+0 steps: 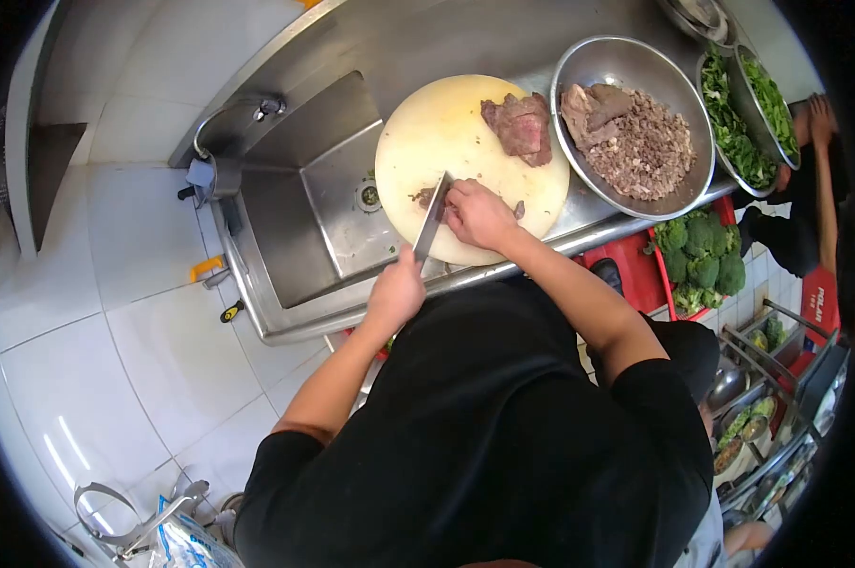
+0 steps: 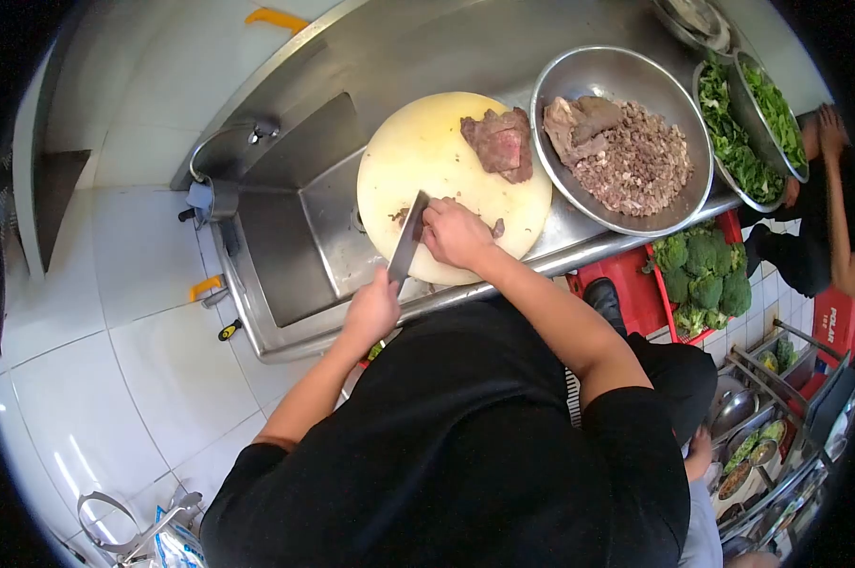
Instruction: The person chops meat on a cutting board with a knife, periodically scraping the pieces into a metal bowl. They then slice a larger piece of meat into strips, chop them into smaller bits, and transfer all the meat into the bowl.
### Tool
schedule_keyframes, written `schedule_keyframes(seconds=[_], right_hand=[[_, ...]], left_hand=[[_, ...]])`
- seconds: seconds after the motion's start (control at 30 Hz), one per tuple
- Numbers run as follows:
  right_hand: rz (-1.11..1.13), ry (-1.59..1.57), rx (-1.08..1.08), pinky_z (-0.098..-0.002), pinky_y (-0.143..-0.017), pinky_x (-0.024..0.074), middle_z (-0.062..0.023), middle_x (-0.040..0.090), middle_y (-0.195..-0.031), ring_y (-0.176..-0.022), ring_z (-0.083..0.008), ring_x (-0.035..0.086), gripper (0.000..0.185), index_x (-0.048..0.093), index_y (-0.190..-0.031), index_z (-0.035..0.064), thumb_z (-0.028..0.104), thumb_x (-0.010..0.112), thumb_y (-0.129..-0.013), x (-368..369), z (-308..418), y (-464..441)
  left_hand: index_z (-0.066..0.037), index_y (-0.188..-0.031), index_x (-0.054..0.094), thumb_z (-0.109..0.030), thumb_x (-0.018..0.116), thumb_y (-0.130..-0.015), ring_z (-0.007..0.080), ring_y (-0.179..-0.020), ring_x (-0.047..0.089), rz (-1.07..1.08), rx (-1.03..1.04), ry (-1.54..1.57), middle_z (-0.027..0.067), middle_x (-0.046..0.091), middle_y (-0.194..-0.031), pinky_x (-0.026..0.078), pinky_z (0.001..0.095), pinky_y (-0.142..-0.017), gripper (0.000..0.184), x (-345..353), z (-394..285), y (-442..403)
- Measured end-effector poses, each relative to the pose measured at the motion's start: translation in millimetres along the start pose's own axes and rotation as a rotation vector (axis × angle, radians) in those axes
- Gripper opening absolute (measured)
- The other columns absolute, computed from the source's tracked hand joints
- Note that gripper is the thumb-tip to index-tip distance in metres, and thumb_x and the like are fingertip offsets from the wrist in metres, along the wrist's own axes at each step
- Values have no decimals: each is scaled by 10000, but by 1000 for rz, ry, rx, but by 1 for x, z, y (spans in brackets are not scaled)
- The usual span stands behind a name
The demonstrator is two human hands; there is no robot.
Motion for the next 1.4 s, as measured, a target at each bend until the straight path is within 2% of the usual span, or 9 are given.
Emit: schedule_keyframes(seconds=[0.1, 0.27, 0.47, 0.67, 0.87, 0.97, 1.07, 1.17, 1.4], right_hand=[[24, -2, 9, -474, -923, 547, -165, 640, -1037, -1034, -364, 640, 170, 667, -977, 8, 123, 665, -852, 3, 1, 2], [-74, -65, 15, -477, -891, 556, -173, 643, -1013, -1012, -378, 642, 161, 674, -949, 10, 124, 670, -835, -11, 4, 2], [76, 40, -7, -472, -929, 546, -175, 638, -1018, -1041, -374, 637, 188, 654, -971, 3, 151, 691, -861, -1, -9, 6], [-83, -57, -11, -473, -874, 552, -173, 645, -983, -970, -384, 645, 135, 661, -913, 17, 133, 672, -844, -19, 1, 11], [20, 38, -44, -457, -917, 552, -181, 644, -1012, -1001, -375, 651, 180, 653, -911, 8, 176, 685, -854, -6, -13, 12], [131, 22, 28, -472, -978, 523, -187, 636, -1125, -1082, -365, 629, 308, 665, -1059, -1, 238, 705, -870, -13, -8, 11], [20, 230, -95, -483, -1030, 475, -192, 590, -1253, -1177, -359, 577, 515, 612, -1251, -16, 333, 725, -890, -23, 0, 24], [131, 360, -12, -475, -1019, 438, -188, 547, -1289, -1205, -355, 529, 673, 532, -1358, -40, 415, 729, -903, -8, 2, 28], [8, 408, 225, -478, -950, 457, -209, 542, -1218, -1125, -367, 536, 685, 511, -1348, -82, 407, 725, -918, 22, 11, 39]], left_hand=[[4, -1236, 462, -187, 526, -1049, 558, -930, 677, -32, 22, 10, 333, 708, -946, 504, 645, -855, 275, 5, -17, -39], [7, -1266, 449, -186, 525, -1049, 546, -924, 688, 9, 26, -32, 345, 710, -960, 507, 648, -838, 300, -16, -11, -8], [28, -1244, 441, -176, 531, -1043, 547, -880, 687, -51, 46, 37, 348, 701, -908, 512, 644, -826, 300, 14, -28, -38], [13, -1220, 461, -173, 541, -1042, 562, -901, 672, -25, 63, 16, 374, 685, -911, 492, 659, -826, 269, -19, -25, 1], [12, -1264, 448, -182, 537, -1040, 545, -942, 688, -18, 12, 55, 364, 698, -932, 520, 638, -858, 309, 28, -24, -27], [14, -1240, 460, -185, 546, -1038, 549, -933, 684, -54, 39, 72, 364, 696, -926, 519, 638, -849, 297, 11, -40, -47], [17, -1220, 450, -185, 549, -1039, 563, -907, 671, -79, 59, 84, 370, 687, -910, 509, 640, -831, 289, 9, -33, -50], [16, -1213, 452, -184, 547, -1040, 563, -898, 671, -74, 64, 90, 369, 686, -903, 507, 641, -828, 281, 10, -30, -46], [7, -1208, 462, -197, 544, -1040, 547, -866, 689, -29, 55, 34, 334, 706, -895, 525, 641, -813, 277, 21, 4, -6]])
Point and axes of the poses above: each hand's wrist, its own y-axis away from the middle knuckle, its own x-axis out of the palm, z = x × y, the point moved 4 cm from there along -y, towards the middle knuckle
